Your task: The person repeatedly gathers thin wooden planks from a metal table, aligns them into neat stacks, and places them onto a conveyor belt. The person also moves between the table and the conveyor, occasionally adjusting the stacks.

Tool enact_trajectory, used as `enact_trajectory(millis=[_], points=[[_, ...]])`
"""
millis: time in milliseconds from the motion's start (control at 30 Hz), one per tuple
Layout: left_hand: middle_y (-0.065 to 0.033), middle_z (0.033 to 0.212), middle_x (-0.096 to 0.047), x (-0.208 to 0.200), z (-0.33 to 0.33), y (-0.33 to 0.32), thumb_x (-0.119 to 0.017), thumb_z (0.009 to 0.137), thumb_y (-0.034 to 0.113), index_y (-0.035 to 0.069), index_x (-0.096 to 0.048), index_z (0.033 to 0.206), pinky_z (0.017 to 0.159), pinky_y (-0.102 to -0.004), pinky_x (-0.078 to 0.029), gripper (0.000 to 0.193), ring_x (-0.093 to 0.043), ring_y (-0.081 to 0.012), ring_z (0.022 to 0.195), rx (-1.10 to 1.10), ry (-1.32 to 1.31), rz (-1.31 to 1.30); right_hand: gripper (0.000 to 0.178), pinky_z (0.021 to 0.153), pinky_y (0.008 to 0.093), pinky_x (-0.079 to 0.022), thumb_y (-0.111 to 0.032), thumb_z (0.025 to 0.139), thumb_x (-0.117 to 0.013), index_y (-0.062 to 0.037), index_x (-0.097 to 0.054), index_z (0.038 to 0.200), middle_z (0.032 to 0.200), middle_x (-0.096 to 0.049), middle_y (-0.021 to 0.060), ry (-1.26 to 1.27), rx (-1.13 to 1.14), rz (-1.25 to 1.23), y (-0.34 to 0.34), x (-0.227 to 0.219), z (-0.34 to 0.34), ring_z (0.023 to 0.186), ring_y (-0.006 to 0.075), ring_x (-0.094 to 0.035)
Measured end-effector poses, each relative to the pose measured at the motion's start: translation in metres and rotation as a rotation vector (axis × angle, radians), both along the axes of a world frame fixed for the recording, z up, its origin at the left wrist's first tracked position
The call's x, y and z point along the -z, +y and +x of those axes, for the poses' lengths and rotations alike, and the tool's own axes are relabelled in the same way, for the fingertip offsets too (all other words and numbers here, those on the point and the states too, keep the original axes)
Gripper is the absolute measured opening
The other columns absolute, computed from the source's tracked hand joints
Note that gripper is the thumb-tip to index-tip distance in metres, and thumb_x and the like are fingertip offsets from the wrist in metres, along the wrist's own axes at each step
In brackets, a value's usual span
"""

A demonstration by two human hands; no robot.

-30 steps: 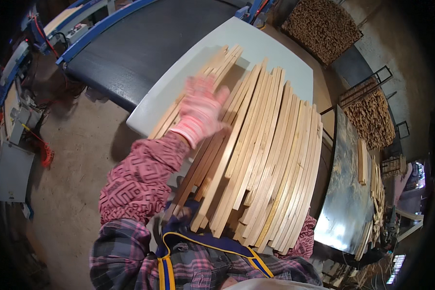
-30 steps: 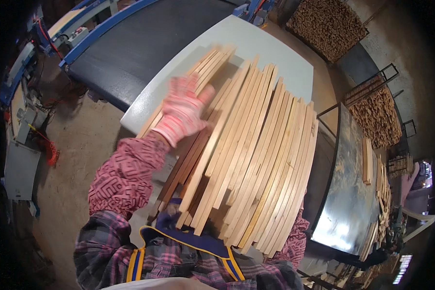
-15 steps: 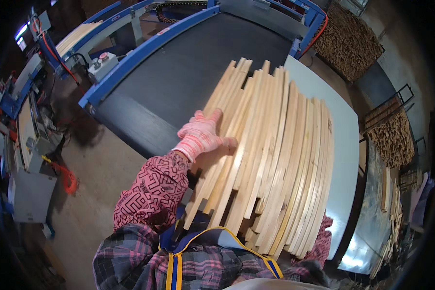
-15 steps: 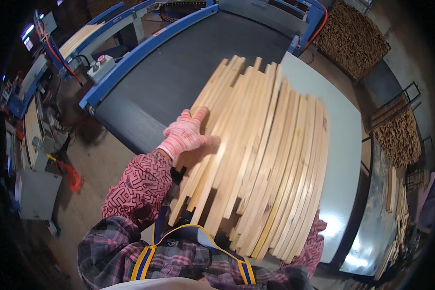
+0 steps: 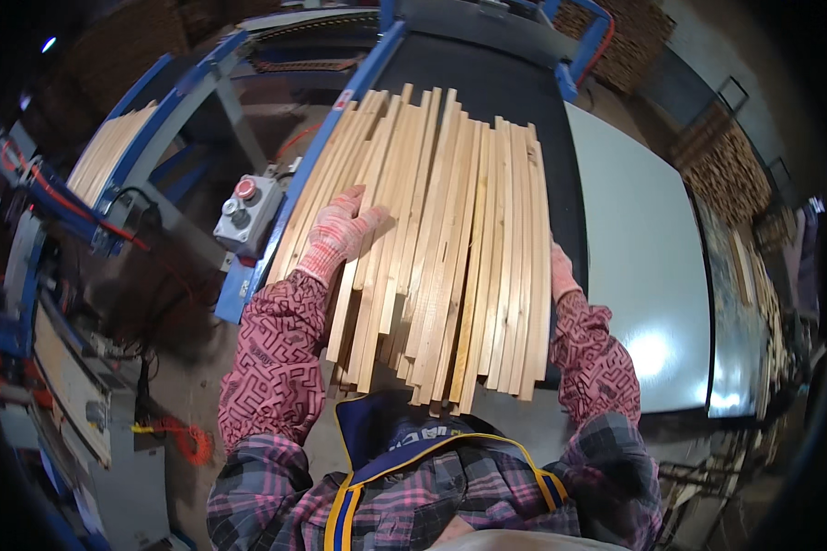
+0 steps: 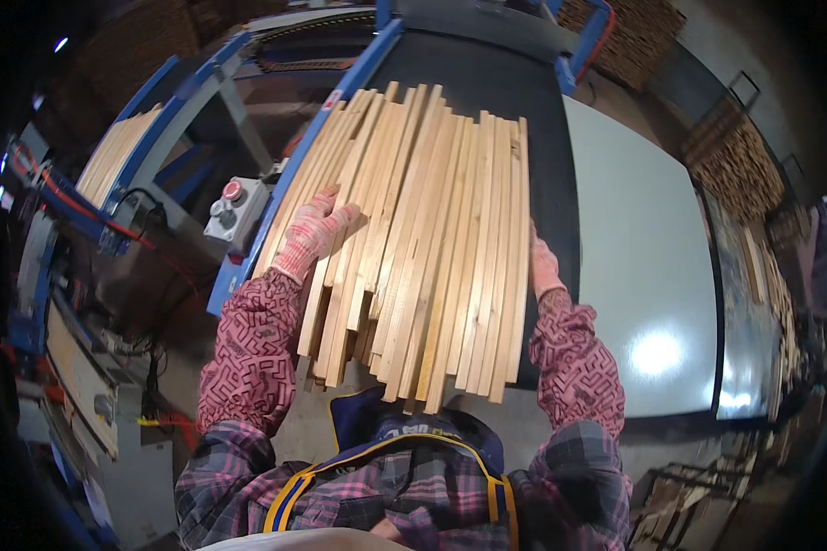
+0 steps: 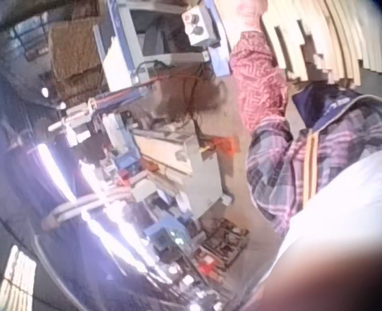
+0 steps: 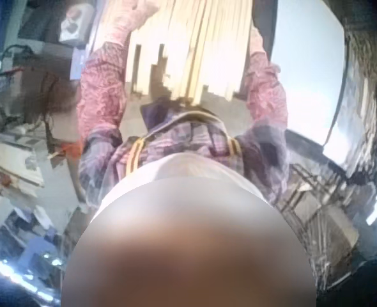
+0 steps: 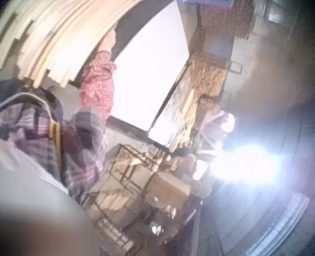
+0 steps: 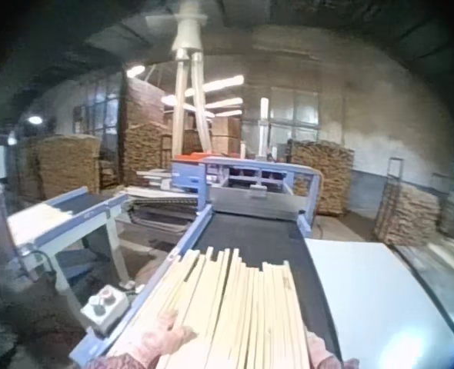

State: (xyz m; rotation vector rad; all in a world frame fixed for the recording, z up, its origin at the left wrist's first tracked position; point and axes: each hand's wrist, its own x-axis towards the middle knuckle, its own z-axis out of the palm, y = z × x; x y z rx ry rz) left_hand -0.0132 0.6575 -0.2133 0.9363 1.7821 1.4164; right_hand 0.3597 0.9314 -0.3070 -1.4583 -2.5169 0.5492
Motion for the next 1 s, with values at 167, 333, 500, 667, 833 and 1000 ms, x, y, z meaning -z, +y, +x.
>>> enact_trajectory(millis=[167,333,500,667,833,1000], points=[[-0.0219,0.147,-0.043,-0.001,0.014,0.001,-0.064,0.094,0.011,-0.003,-0.033,0.148,0.110,-0.0309,-0.041,0.064,-0.046,-0.0282,0.135,-0.024,-0.440,0.125,0.040,0.089,0.0395,-0.053,-0.029,0.101,-0.048,-0.0068,-0.059,0.133,0.112,-0.066,0.0192,0.109,0.322,-0.013,-0.048,-0.075,-0.018,0.108,0.0335,-0.065],[-0.0165,0.150,-0.040,0.057,-0.003,0.019,-0.063,0.097,0.019,-0.003,-0.031,0.150,0.110,-0.0327,-0.040,0.066,-0.046,-0.0268,0.134,-0.030,-0.446,0.342,0.041,0.103,0.0395,-0.049,-0.014,0.103,-0.046,-0.0079,-0.044,0.144,0.138,-0.055,0.0128,1.691,0.056,-0.446,-0.103,-0.064,-0.032,0.119,0.0253,-0.059],[-0.0153,0.150,-0.041,0.071,-0.026,0.018,-0.062,0.097,0.030,-0.001,-0.034,0.149,0.109,-0.0363,-0.043,0.066,-0.050,-0.0263,0.131,0.067,-0.589,0.279,0.059,0.092,0.0381,-0.056,-0.021,0.093,-0.065,-0.0021,-0.040,0.143,0.132,-0.057,0.0156,1.599,0.247,-0.968,-0.119,-0.100,-0.051,0.110,0.0247,-0.063],[-0.0208,0.125,-0.059,-0.001,0.003,-0.006,-0.062,0.095,0.018,-0.004,-0.036,0.141,0.105,-0.0393,-0.049,0.057,-0.060,-0.0296,0.117,0.108,-0.646,0.214,0.048,0.082,0.0362,-0.061,-0.019,0.091,-0.066,0.0038,-0.054,0.131,0.113,-0.068,0.0152,1.504,-0.004,-1.234,-0.112,-0.114,-0.047,0.094,0.0243,-0.071],[-0.0237,0.112,-0.063,0.046,-0.006,0.038,-0.064,0.093,0.009,0.000,-0.012,0.154,0.100,-0.0412,-0.053,0.080,-0.067,-0.0328,0.104,0.331,-0.702,0.384,0.038,0.078,0.0324,-0.060,-0.018,0.094,-0.065,0.0068,-0.058,0.122,0.112,-0.068,0.0165,1.303,-0.294,-0.816,-0.090,-0.071,-0.020,0.094,0.0213,-0.071],[-0.0229,0.118,-0.061,0.046,0.062,0.056,-0.066,0.090,0.008,0.012,-0.017,0.158,0.095,-0.0353,-0.054,0.084,-0.067,-0.0291,0.103,0.369,-0.953,0.421,0.042,0.085,0.0367,-0.058,-0.028,0.103,-0.047,0.0055,-0.055,0.128,0.120,-0.065,0.0174,1.265,-0.288,-0.543,-0.085,-0.032,0.053,0.102,0.0247,-0.068]])
